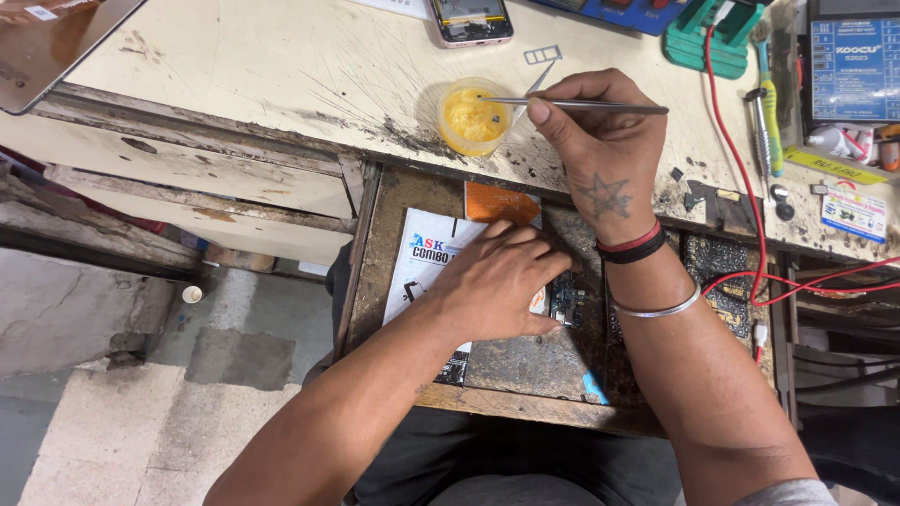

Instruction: The person heats a small electronic circuit board using a heat gun while holding a metal tool against a component.

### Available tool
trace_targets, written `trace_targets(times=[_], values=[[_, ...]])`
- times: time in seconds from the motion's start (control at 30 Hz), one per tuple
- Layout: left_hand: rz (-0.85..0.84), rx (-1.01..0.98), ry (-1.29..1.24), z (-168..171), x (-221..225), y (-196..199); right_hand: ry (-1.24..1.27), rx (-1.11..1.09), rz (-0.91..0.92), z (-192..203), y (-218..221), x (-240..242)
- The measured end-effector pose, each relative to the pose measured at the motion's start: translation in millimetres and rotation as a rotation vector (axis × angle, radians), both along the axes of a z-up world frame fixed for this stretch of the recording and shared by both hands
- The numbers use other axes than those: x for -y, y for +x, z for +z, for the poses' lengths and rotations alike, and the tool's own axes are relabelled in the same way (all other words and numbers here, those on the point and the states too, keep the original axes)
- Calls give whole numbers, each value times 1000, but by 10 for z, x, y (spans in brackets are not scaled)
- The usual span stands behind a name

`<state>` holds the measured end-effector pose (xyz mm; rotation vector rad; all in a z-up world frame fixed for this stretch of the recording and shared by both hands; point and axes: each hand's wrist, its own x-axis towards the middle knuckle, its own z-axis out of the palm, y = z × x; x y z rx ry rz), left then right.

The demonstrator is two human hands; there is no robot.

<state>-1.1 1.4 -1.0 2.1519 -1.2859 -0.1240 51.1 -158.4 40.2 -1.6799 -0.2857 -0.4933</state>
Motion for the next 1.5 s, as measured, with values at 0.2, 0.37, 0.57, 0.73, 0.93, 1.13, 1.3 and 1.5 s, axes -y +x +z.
trace_targets(times=[0.2, 0.37, 0.57, 0.73, 0.93, 1.13, 1.3, 1.5], values=[[1, 12, -24, -27, 7, -2, 31, -17, -107, 29, -25, 12], [9, -9, -32, -6, 8, 0, 151, 28, -94, 69, -74, 8], [33, -45, 64, 78, 35, -4, 215, -19, -207, 111, -464, 149], [43, -35, -6, 138, 47, -16, 233, -49, -274, 6, -1010, 395], [58, -67, 63, 163, 63, -23, 247, -80, -359, -189, -1564, 721], [56, -66, 50, 119, 134, -15, -4, -215, -448, -258, -2034, 832], [60, -43, 36, 0, 117, 3, -253, -219, -543, -360, -2322, 729], [42, 1, -40, 16, 101, -2, -265, -245, -497, -475, -2342, 685]])
